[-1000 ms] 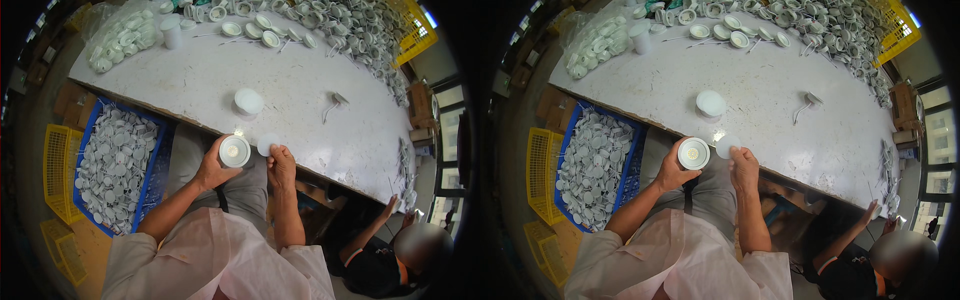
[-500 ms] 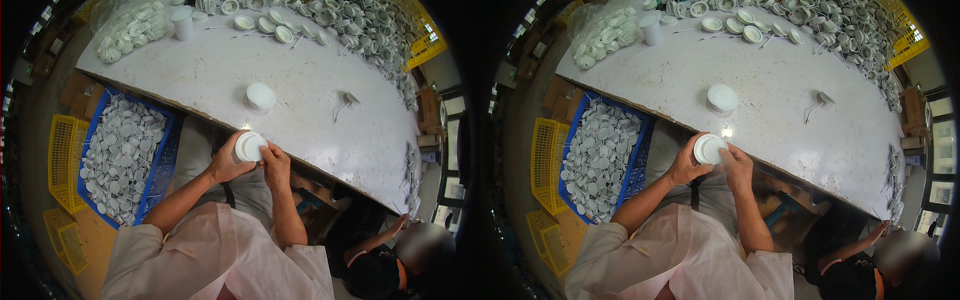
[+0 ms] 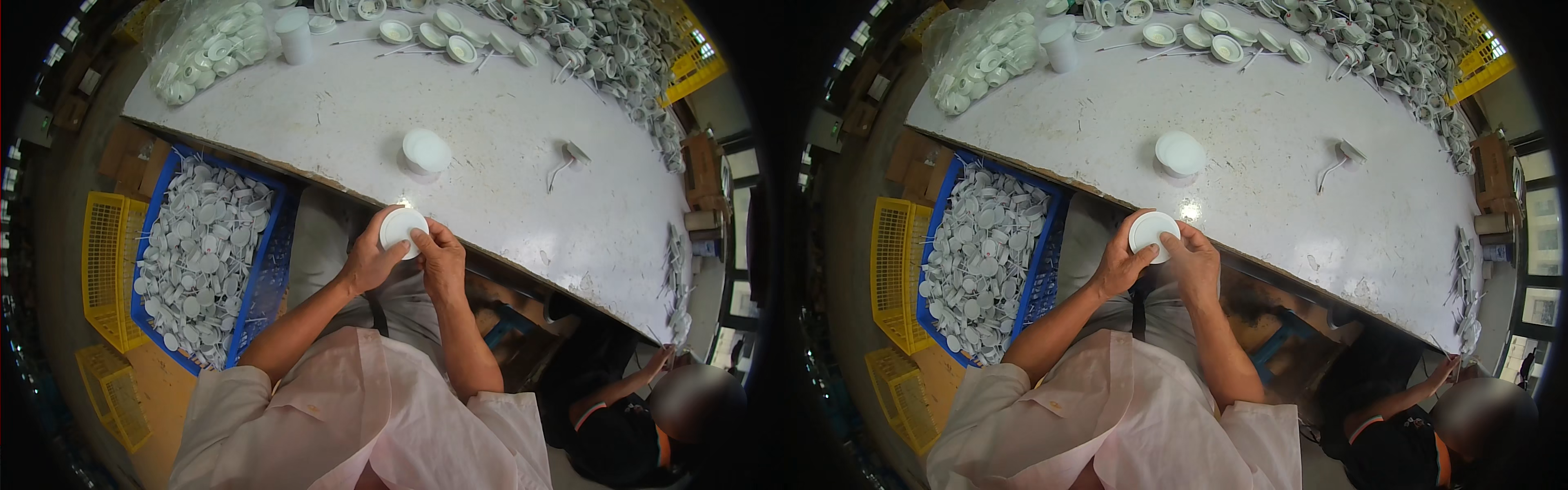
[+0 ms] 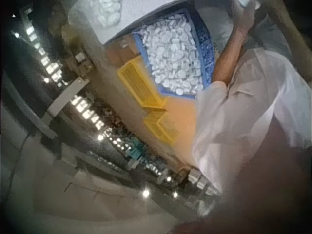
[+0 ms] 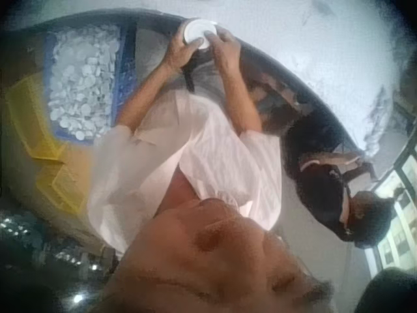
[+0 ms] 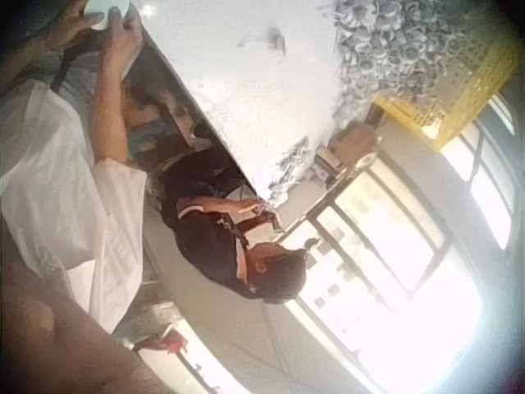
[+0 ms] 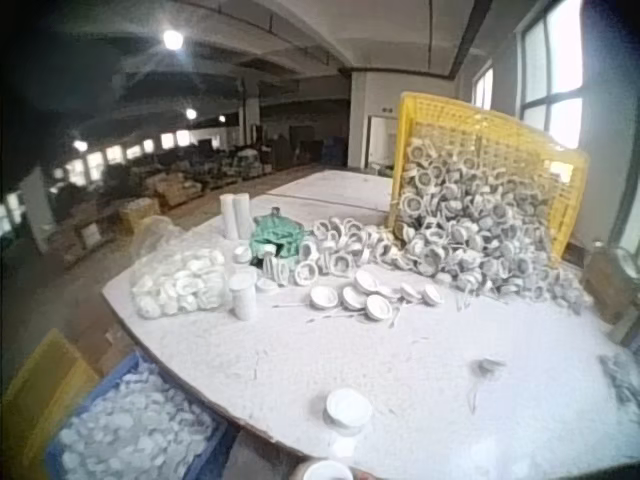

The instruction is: The person assembles lamps by taking lamp bases from a blue crate, attaching circular covers from a stack on the table onto each base by hand, and placing the assembled lamps onto the table.

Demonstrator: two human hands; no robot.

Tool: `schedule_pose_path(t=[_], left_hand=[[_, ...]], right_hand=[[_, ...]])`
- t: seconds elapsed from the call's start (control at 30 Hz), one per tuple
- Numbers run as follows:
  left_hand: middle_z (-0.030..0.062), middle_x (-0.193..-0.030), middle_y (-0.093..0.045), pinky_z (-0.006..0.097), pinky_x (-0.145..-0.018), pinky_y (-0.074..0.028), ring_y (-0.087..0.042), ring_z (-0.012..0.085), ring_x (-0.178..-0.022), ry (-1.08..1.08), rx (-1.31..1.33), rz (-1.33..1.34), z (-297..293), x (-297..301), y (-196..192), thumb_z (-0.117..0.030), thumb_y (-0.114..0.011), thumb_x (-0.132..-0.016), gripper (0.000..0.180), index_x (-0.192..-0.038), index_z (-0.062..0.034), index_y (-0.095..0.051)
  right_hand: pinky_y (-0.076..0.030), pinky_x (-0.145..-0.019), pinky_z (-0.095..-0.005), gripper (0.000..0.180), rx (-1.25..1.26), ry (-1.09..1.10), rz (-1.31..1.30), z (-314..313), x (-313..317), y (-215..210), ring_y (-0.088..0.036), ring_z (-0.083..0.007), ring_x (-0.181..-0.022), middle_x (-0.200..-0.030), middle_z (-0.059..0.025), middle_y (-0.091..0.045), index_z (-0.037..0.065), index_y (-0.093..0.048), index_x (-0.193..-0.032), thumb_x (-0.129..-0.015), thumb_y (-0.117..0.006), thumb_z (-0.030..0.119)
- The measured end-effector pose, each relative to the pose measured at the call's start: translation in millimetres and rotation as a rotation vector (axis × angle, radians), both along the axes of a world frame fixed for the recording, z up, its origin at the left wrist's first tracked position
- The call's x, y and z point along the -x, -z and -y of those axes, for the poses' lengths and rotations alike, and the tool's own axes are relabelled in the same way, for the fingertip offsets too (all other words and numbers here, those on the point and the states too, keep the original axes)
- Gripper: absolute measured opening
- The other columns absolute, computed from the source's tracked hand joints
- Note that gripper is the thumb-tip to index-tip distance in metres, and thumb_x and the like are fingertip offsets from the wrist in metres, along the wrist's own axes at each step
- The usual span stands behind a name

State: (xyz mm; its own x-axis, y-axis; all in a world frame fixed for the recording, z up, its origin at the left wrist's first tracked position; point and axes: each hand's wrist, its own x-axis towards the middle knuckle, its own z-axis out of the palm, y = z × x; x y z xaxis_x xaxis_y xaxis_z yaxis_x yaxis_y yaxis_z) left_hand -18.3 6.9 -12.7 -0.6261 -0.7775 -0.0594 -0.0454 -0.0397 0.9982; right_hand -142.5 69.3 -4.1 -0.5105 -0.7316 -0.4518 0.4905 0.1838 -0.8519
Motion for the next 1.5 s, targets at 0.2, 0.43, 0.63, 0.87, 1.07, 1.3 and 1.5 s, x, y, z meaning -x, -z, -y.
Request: schedule_pose_path(t=[0.2,0.43,0.63,0.87,1.07,1.3,1.5], left_hand=[[0.0126,-0.116,-0.055,0.030,-0.085,-0.046,-0.055,0.0178,-0.104,-0.032,-0.075,0.044,-1,-1,-6,-0.015,-0.056,-0.086,0.051,-0.133,-0.0045,-0.038],[0.0095,-0.109,-0.057,0.025,-0.071,-0.048,-0.055,0.0121,-0.088,-0.053,0.101,0.034,-2,-2,5,-0.013,-0.053,-0.089,0.047,-0.133,-0.0066,-0.038],[0.0081,-0.107,-0.057,0.023,-0.066,-0.047,-0.054,0.0102,-0.085,-0.016,0.081,0.016,-6,-4,6,-0.009,-0.051,-0.090,0.043,-0.131,-0.0062,-0.039],[0.0130,-0.115,-0.057,0.032,-0.090,-0.045,-0.056,0.0192,-0.103,0.008,-0.069,-0.017,-4,-4,1,-0.017,-0.054,-0.086,0.047,-0.129,-0.0048,-0.041],[0.0090,-0.100,-0.062,0.029,-0.080,-0.047,-0.059,0.0152,-0.092,-0.203,-0.163,-0.020,-7,11,3,-0.024,-0.055,-0.091,0.032,-0.115,-0.0033,-0.055],[0.0094,-0.093,-0.065,0.028,-0.075,-0.049,-0.061,0.0149,-0.085,-0.274,-0.088,-0.011,-6,10,3,-0.021,-0.053,-0.091,0.026,-0.108,-0.0017,-0.059],[0.0095,-0.092,-0.065,0.028,-0.074,-0.049,-0.061,0.0148,-0.084,-0.266,-0.057,0.043,-6,8,-9,-0.021,-0.053,-0.091,0.026,-0.109,-0.0016,-0.059]], right_hand=[[-0.048,-0.070,-0.0213,0.026,-0.023,0.010,0.038,1,-1,-3,-0.059,-0.0097,-0.080,-0.093,-0.0052,-0.065,-0.002,-0.062,-0.105,-0.080,-0.068,0.001],[-0.048,-0.071,-0.0219,0.020,0.000,-0.011,0.024,1,-4,0,-0.058,-0.0095,-0.080,-0.092,-0.0050,-0.064,0.000,-0.062,-0.100,-0.080,-0.067,0.000],[-0.043,-0.060,-0.0199,0.015,0.063,-0.025,0.051,-3,-4,7,-0.054,-0.0065,-0.069,-0.083,-0.0016,-0.062,0.003,-0.062,-0.094,-0.080,-0.069,0.004],[-0.040,-0.051,-0.0176,0.016,0.151,-0.043,-0.013,-7,-2,9,-0.050,-0.0036,-0.060,-0.075,0.0020,-0.059,0.005,-0.062,-0.092,-0.080,-0.072,0.008],[-0.039,-0.051,-0.0171,0.017,0.103,-0.023,-0.044,-6,-6,9,-0.051,-0.0031,-0.061,-0.075,0.0025,-0.059,0.005,-0.062,-0.093,-0.080,-0.072,0.008],[-0.047,-0.071,-0.0206,0.017,0.075,-0.019,0.016,-4,-9,1,-0.057,-0.0078,-0.077,-0.088,-0.0039,-0.063,0.001,-0.062,-0.095,-0.079,-0.069,0.000],[-0.047,-0.069,-0.0210,0.016,0.058,-0.014,0.011,-3,-10,3,-0.057,-0.0082,-0.075,-0.088,-0.0046,-0.063,0.001,-0.062,-0.094,-0.079,-0.068,0.001]])
